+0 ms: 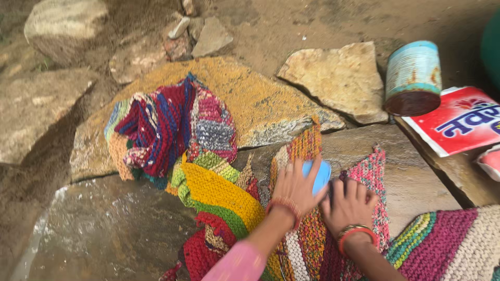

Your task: The person scrubs a multi-colored knitted rug with a blue brush on stone slabs, using water from a nearby bucket and a soap packet.

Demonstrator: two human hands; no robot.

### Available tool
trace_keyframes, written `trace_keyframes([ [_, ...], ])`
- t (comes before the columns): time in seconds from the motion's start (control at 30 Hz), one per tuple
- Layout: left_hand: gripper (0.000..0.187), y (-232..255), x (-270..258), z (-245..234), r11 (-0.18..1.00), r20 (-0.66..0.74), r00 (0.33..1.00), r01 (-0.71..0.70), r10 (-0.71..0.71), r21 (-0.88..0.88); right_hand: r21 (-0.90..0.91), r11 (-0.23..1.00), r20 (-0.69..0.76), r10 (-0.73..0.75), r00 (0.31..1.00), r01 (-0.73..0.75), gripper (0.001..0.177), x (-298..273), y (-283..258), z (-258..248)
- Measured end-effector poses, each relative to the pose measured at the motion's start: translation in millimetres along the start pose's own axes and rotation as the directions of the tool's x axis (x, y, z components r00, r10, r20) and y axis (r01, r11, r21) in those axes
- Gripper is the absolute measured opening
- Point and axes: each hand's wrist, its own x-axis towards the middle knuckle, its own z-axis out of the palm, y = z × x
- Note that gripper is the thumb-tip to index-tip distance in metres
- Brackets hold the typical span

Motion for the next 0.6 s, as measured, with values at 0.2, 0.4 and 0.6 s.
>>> trace_keyframes([
  [0.2, 0.081, -31, 137, 30, 0.951, -0.126, 0.962, 0.261, -0.242, 0.167, 0.214, 0.966, -0.373, -0.059, 0.926, 0.147, 0.060, 11, -5, 7],
  [0.4, 0.084, -8, 91, 15, 0.983, -0.191, 0.970, 0.167, -0.149, 0.080, 0.280, 0.947, -0.404, -0.033, 0.914, 0.158, 0.064, 12, 1, 8],
  [0.6, 0.084, 13, -36, -19, 0.998, 0.085, 0.995, 0.061, -0.059, -0.022, 0.299, 0.939, -0.391, -0.039, 0.920, 0.167, 0.061, 9, 4, 11],
])
